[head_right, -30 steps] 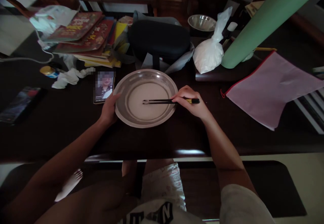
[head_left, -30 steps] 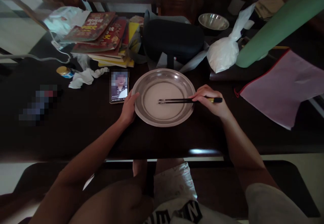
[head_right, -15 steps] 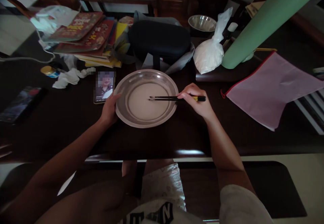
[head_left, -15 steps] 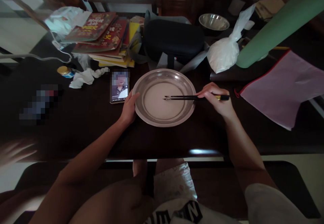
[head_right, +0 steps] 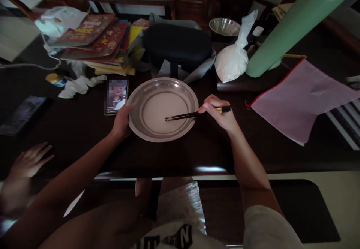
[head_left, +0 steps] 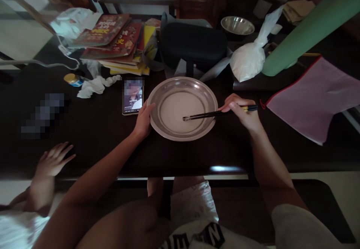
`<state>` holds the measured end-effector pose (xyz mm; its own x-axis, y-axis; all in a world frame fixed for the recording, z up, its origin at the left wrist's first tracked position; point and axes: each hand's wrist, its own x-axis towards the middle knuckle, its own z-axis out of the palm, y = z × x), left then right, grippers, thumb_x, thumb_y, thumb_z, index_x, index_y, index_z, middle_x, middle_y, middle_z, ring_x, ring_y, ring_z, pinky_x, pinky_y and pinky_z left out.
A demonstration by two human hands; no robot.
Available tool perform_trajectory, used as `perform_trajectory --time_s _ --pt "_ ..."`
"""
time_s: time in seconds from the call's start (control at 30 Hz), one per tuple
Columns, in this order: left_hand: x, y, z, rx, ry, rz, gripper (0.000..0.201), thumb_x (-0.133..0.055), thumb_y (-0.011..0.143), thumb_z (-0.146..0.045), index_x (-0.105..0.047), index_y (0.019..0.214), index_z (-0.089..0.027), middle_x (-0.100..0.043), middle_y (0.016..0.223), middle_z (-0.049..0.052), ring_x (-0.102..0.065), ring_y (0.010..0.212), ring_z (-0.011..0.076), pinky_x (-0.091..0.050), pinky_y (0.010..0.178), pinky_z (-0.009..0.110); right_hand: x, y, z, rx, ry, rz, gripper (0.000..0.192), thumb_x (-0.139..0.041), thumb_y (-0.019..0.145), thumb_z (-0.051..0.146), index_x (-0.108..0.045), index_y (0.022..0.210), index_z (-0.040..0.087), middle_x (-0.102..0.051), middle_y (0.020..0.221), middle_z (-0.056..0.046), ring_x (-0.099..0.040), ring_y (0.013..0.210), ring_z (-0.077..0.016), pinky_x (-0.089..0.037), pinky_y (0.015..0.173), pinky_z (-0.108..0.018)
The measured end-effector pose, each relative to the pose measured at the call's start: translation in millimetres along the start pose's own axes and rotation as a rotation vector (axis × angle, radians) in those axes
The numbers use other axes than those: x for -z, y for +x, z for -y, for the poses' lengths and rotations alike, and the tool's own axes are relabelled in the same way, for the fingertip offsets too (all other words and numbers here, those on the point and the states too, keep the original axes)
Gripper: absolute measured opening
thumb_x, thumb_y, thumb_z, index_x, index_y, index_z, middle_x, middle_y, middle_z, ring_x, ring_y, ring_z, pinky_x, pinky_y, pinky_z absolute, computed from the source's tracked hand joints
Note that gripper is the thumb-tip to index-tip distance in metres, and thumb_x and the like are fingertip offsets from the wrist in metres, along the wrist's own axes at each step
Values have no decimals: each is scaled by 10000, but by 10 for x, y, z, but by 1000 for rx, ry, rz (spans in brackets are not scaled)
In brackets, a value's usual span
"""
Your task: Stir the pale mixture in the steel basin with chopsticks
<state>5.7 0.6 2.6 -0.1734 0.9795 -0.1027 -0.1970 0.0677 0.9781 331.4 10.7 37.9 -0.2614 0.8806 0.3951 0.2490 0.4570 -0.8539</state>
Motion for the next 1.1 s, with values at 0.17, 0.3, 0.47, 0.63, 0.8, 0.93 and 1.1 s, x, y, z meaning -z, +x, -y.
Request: perform_trajectory --time_s 0.17,0.3,0.47,0.63,0.8,0.93,1.1 --pt "4 9 23 25 -18 -8 226 -674 772 -324 -678 960 -200 -734 870 40 -707 881 235 -563 671 287 -31 12 -10 53 -62 61 220 -669 899 477 -799 821 318 -803 858 -16 -674 868 -212 -535 836 -422" --pt "-4 -2 8 13 -15 0 195 -665 776 -303 -682 940 -199 -730 870 43 -701 865 228 -567 684 291 30 -4 -4 -1 -31 -70 284 -635 925 468 -795 758 304 -761 771 -25 -666 776 -197 -533 767 -396" --pt "-14 0 4 16 -27 -16 177 -668 754 -289 -680 908 -202 -723 829 30 -684 765 201 -560 641 282 -27 -1 -17 46 -20 84 212 -661 914 449 -801 816 322 -796 826 -12 -667 835 -198 -530 802 -397" --pt "-11 2 18 14 -14 -16 197 -664 771 -313 -683 930 -199 -740 874 46 -708 839 224 -566 661 287 16 0 -11 52 -59 -13 213 -657 920 442 -800 819 320 -790 832 -14 -662 835 -195 -519 806 -399" --pt "-15 -2 13 6 -5 3 229 -652 781 -329 -677 960 -188 -740 908 64 -714 950 261 -595 745 328 24 -13 9 16 -7 15 285 -628 934 464 -797 767 305 -771 769 -18 -663 779 -185 -519 758 -382" --pt "-22 -2 12 13 -23 -13 246 -661 763 -317 -663 962 -172 -745 916 64 -721 947 261 -603 753 322 -56 1 -10 104 -45 78 160 -681 910 412 -799 847 324 -811 876 -5 -667 877 -192 -518 836 -392" --pt "-12 10 27 11 -22 -7 276 -697 750 -357 -667 952 -172 -744 880 54 -734 928 268 -604 726 309 36 -17 13 76 -24 -52 250 -625 951 391 -803 798 306 -777 784 -15 -635 790 -184 -504 758 -372"
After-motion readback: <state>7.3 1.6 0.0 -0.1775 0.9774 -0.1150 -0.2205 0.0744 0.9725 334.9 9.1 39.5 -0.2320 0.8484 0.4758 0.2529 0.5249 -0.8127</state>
